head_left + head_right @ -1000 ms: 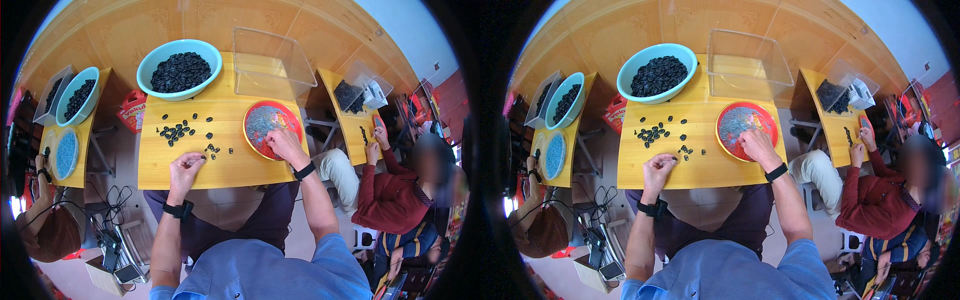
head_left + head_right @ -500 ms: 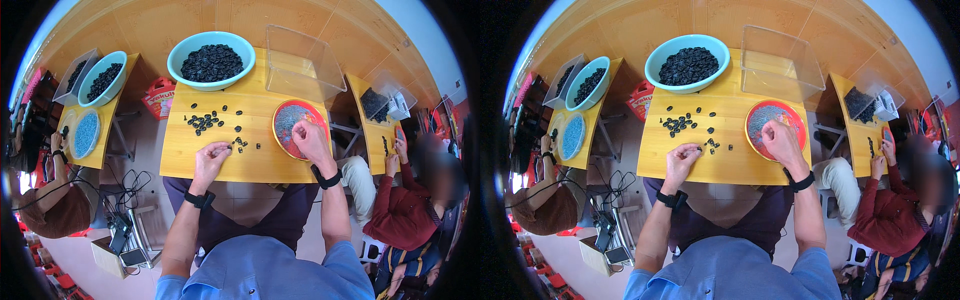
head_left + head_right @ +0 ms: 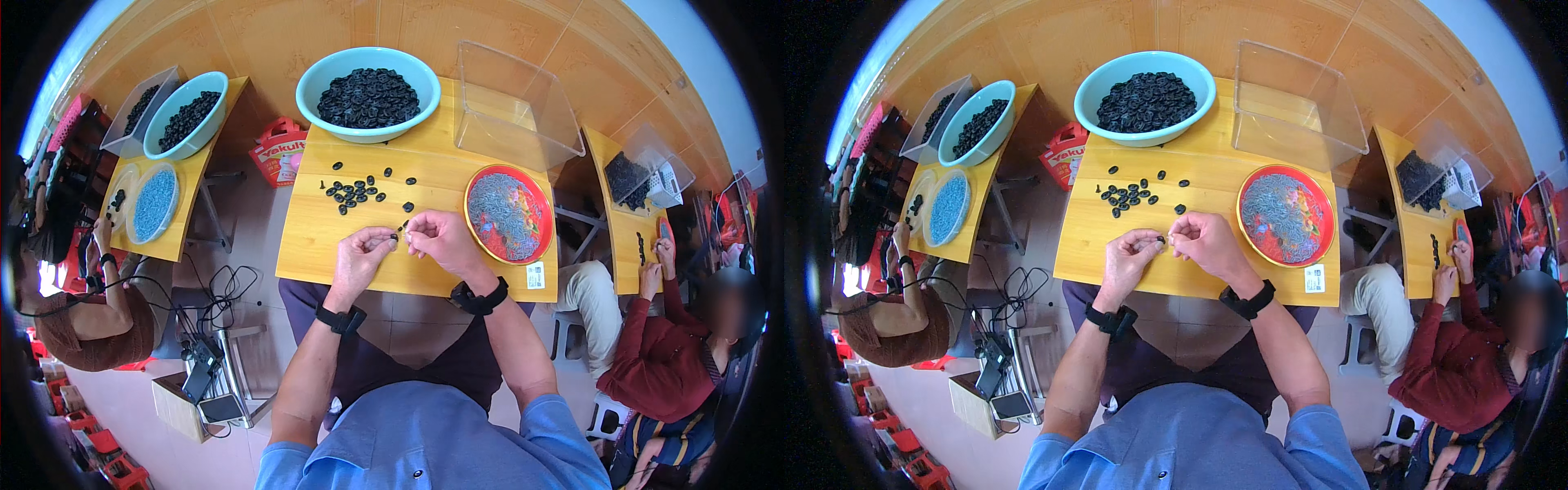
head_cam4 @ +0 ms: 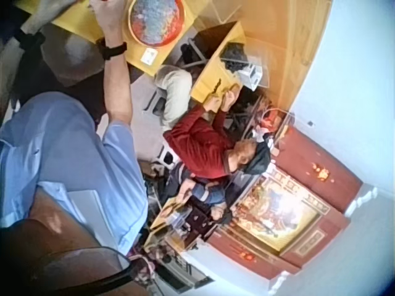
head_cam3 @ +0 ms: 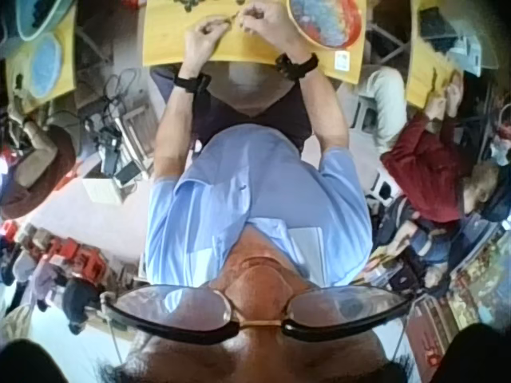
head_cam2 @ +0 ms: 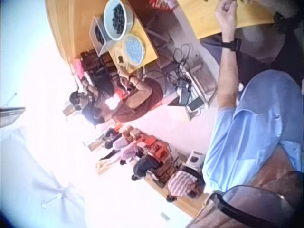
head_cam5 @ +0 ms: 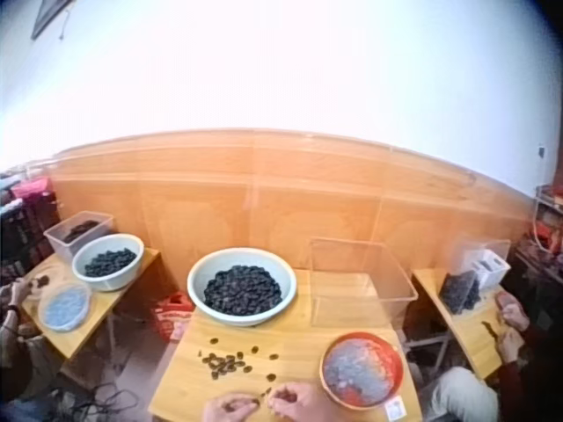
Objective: Sorting and inspecting small black plastic components at a workbench.
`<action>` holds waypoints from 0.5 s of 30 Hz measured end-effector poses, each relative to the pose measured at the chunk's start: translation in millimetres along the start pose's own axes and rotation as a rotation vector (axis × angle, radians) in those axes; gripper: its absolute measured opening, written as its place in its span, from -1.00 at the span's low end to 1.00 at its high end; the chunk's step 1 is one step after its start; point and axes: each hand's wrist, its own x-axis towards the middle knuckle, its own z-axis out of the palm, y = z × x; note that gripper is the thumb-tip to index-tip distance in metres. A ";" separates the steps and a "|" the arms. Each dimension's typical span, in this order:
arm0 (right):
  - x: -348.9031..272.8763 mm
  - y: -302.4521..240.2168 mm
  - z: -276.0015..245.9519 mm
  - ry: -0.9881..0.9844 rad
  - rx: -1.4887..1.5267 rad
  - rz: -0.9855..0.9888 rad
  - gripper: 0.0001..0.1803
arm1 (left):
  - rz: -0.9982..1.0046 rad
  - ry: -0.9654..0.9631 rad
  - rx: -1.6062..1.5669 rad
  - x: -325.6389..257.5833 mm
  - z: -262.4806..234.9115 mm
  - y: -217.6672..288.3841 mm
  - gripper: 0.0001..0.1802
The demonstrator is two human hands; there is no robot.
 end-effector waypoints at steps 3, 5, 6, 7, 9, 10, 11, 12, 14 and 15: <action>5.0 8.7 5.6 -0.041 -0.014 0.018 -0.96 | -0.002 -0.015 -0.029 0.1 -2.7 -1.8 -0.82; 6.4 11.0 6.2 -0.027 -0.006 0.051 -0.96 | -0.003 -0.018 -0.044 0.2 -3.6 -2.1 -0.81; 6.4 11.5 5.7 -0.032 -0.008 0.053 -0.96 | 0.001 -0.025 -0.081 -0.4 -3.5 -2.0 -0.81; 6.3 11.9 4.2 -0.034 0.020 0.043 -0.95 | 0.004 -0.032 -0.119 -0.8 -3.8 -1.8 -0.80; 7.0 12.8 3.6 -0.038 0.046 0.034 -0.95 | 0.005 -0.035 -0.117 0.0 -4.9 -1.5 -0.81; 7.6 13.4 3.6 -0.047 0.044 0.035 -0.95 | 0.007 -0.042 -0.112 0.2 -5.2 -1.6 -0.81; 7.9 13.9 3.8 -0.055 0.042 0.035 -0.94 | 0.006 -0.040 -0.114 -0.1 -5.4 -1.6 -0.81; 8.2 14.0 4.1 -0.056 0.041 0.036 -0.94 | 0.004 -0.045 -0.119 -0.1 -5.5 -0.9 -0.81; 8.6 14.0 4.6 -0.056 0.036 0.048 -0.94 | 0.001 -0.049 -0.123 -0.3 -5.0 0.6 -0.81; 8.8 14.5 4.6 -0.056 0.036 0.047 -0.94 | -0.007 -0.046 -0.126 -0.3 -4.1 0.7 -0.81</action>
